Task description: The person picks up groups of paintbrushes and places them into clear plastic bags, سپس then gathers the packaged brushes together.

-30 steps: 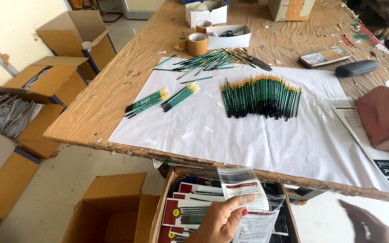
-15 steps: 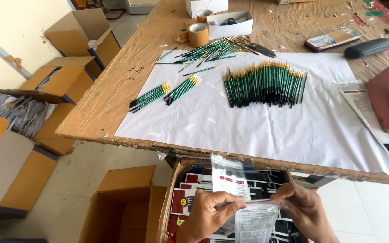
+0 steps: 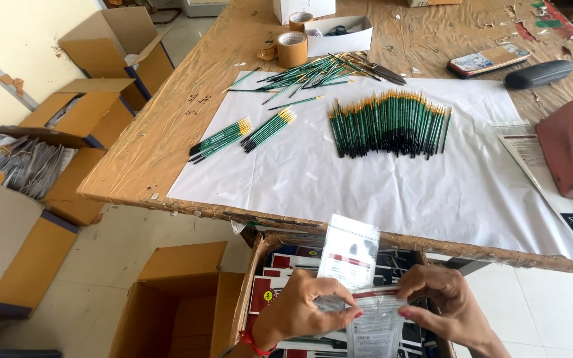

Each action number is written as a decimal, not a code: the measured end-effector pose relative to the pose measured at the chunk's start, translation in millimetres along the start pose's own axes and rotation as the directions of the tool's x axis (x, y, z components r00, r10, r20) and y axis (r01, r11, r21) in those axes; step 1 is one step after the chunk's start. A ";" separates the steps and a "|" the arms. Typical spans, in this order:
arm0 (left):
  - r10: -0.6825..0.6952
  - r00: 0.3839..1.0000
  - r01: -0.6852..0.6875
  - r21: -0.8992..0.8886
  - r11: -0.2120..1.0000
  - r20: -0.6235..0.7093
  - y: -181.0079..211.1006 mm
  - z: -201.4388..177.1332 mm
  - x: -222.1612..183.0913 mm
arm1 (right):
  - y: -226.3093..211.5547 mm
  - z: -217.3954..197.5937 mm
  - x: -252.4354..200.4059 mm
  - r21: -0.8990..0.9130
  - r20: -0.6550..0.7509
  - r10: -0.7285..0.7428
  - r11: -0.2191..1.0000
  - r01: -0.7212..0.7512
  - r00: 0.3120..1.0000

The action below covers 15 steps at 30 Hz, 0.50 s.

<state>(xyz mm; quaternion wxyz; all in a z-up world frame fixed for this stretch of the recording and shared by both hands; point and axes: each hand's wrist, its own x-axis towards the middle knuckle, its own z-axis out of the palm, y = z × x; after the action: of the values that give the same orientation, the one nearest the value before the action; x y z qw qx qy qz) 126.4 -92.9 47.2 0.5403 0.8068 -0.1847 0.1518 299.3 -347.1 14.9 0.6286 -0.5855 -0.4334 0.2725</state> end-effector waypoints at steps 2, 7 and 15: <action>0.017 0.999 -0.015 0.040 0.999 -0.047 5.9 0.6 4.2 | -3.9 11.7 4.8 -0.269 -0.192 0.151 0.942 -0.200 0.970; -0.115 0.993 0.118 0.088 0.989 -0.037 -9.5 -5.2 -5.5 | 22.4 15.1 -4.9 -0.113 -0.240 0.032 0.992 -0.061 0.970; -0.087 0.982 0.085 -0.023 0.996 -0.166 2.1 -34.6 -11.9 | 78.3 42.2 -22.3 -0.216 -0.231 0.561 0.768 -0.604 0.795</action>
<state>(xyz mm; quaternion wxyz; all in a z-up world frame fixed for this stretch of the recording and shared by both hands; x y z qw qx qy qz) 113.3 -60.0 56.5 0.5663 0.7942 -0.1051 0.1937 265.2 -331.9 -68.9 0.4553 -0.7923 -0.2144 0.3449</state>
